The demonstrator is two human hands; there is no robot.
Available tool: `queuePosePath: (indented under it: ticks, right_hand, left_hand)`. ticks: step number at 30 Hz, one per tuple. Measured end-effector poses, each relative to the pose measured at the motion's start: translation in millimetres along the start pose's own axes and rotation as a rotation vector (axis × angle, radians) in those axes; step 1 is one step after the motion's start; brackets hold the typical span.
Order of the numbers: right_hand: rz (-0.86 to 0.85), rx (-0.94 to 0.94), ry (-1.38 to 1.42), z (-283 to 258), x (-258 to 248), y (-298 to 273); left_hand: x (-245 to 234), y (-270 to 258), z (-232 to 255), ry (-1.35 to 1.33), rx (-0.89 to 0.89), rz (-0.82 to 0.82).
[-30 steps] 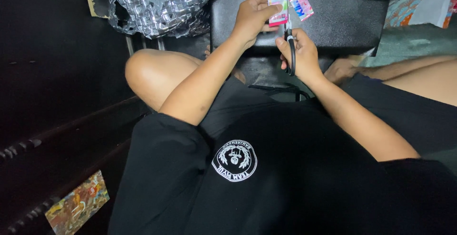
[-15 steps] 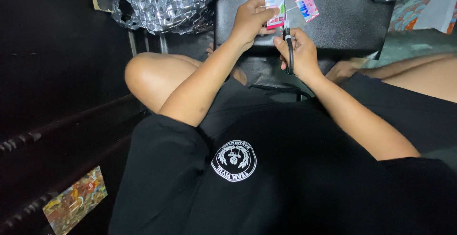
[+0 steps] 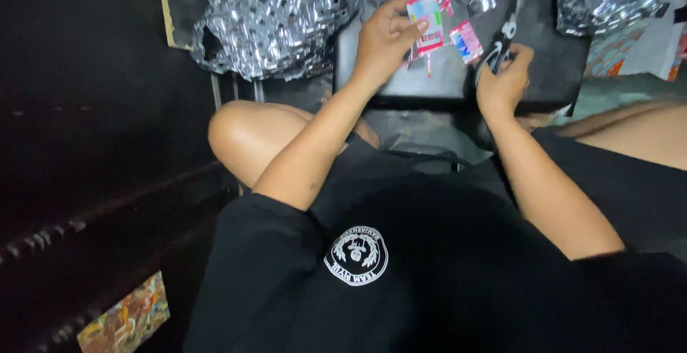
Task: Cutting and weaving recycled plastic wrappers into a larger structure.
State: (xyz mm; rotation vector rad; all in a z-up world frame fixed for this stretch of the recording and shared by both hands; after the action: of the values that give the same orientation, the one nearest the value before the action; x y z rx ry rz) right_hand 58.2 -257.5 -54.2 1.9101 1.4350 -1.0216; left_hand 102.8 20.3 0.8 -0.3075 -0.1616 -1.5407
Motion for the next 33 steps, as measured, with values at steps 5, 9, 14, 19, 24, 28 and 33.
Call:
queuePosePath:
  ticks: [5,9,14,19,24,28,33]
  right_hand:
    - [-0.033,0.013,-0.130,18.8,10.9,5.9]
    - [-0.105,0.060,-0.242,25.6,11.7,3.8]
    - [-0.168,0.034,-0.293,8.4,5.7,8.8]
    - [-0.266,0.013,-0.508,20.1,24.0,21.0]
    - [-0.311,-0.092,-0.723,32.1,38.2,32.9]
    - [-0.383,-0.053,-0.590,-31.4,-1.9,20.9]
    - [-0.422,0.096,0.322,-65.0,-11.0,14.9]
  left_hand:
    - [20.7,6.4,17.5,-0.034,0.007,-0.028]
    - [25.7,3.0,21.9,0.024,-0.046,0.023]
    - [25.3,6.7,-0.2,0.109,-0.060,0.021]
    - [21.5,-3.6,-7.4,0.394,-0.119,0.021]
    - [26.7,-10.8,-17.8,0.599,-0.232,-0.112]
    - [32.9,-11.0,-13.9,0.586,-0.224,-0.142]
    - [38.4,-4.2,-22.5,0.572,-0.180,-0.168]
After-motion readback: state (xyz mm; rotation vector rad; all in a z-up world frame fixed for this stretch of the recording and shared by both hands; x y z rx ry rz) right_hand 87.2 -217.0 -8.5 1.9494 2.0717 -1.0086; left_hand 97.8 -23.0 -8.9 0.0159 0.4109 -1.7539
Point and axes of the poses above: each hand's wrist, its own y-axis towards the middle knuckle, its own x-axis out of the palm, z = x × y, the point moved 9 cm from there along y, towards the middle knuckle, and after that the axes turned 10 degrees about -y, right-handed, at the moved point
